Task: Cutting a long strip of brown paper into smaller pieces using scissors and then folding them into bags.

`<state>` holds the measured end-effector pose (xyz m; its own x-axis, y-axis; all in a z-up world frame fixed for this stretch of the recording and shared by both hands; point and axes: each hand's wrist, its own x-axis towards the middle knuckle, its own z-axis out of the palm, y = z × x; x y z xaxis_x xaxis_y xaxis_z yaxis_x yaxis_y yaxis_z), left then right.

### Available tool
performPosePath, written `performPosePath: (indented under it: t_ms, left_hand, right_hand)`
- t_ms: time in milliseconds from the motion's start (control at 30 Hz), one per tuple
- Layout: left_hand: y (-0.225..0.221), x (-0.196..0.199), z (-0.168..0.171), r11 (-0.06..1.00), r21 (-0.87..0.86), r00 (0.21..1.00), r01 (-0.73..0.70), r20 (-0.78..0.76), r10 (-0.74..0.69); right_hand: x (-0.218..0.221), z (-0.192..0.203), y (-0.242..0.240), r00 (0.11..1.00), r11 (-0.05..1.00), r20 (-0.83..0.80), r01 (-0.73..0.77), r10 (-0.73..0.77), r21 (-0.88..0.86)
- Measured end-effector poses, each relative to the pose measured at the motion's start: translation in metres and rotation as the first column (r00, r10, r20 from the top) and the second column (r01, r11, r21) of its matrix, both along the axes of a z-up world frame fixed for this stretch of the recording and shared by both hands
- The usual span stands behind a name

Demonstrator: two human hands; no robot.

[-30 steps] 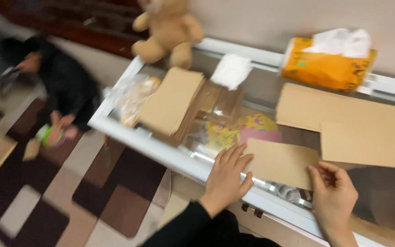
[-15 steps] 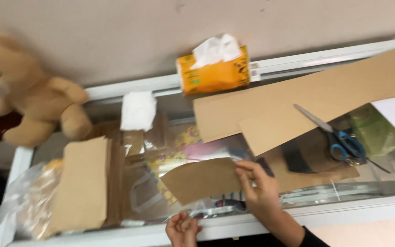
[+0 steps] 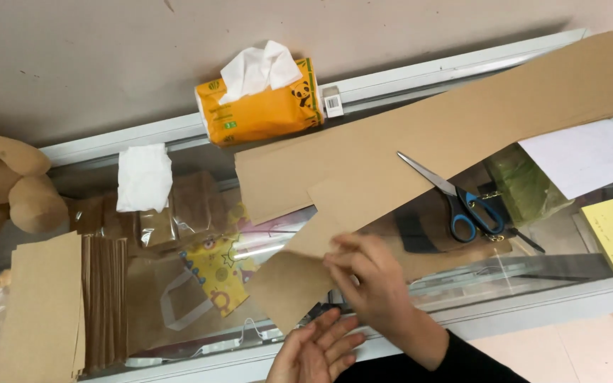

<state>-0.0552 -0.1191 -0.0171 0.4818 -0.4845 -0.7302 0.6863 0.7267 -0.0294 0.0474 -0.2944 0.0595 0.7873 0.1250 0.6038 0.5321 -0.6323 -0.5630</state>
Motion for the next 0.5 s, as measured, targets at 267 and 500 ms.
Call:
performPosePath:
  t_ms: [267,500]
  left_hand:
    - [-0.022,-0.004,0.031,0.780,-0.407,0.585,-0.475,0.516,0.626]
    - [0.005,0.056,0.082,0.679,0.448,0.781,-0.582,0.542,0.312]
  right_hand:
    - [-0.040,0.055,0.008,0.930,0.663,-0.050,-0.220,0.364,0.715]
    - [0.005,0.020,-0.062,0.893,0.847,-0.359,0.399,-0.273,0.350]
